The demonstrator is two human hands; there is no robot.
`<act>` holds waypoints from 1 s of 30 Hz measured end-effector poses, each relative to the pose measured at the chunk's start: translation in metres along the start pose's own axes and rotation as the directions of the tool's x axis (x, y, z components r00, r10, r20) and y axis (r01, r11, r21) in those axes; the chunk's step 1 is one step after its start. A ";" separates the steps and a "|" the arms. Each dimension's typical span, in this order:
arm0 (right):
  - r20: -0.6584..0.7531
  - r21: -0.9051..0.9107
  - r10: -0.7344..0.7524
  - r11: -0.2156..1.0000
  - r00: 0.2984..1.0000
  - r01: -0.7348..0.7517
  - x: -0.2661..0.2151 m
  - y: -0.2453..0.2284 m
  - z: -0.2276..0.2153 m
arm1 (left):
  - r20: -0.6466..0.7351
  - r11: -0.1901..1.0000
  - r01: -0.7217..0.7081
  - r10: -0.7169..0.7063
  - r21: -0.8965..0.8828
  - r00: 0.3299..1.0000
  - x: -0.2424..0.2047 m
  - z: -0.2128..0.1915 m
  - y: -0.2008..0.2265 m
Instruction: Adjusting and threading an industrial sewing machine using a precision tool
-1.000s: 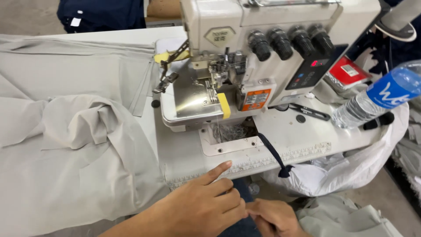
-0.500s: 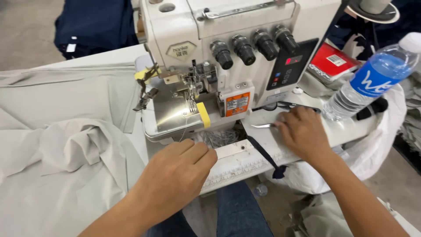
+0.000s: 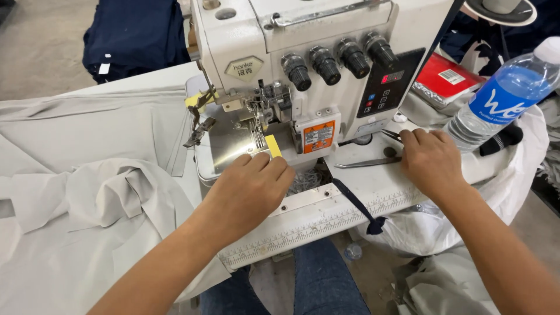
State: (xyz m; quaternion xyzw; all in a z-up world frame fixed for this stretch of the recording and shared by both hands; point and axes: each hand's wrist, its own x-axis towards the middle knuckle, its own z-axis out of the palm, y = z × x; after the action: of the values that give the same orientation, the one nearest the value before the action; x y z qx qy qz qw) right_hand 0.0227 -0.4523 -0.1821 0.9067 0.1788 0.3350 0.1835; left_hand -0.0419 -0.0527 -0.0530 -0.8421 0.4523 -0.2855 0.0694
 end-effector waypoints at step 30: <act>0.390 0.682 -0.060 0.689 0.919 -0.245 0.087 -0.099 -0.158 | -0.125 0.996 -0.091 0.091 0.007 0.988 0.029 0.038 0.009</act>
State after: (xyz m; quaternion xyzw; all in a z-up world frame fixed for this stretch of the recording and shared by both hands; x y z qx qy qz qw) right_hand -0.0415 -0.2939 -0.0682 0.9605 0.2093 0.0636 -0.1720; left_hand -0.0152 -0.0864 -0.0761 -0.8010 0.4934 -0.3347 0.0545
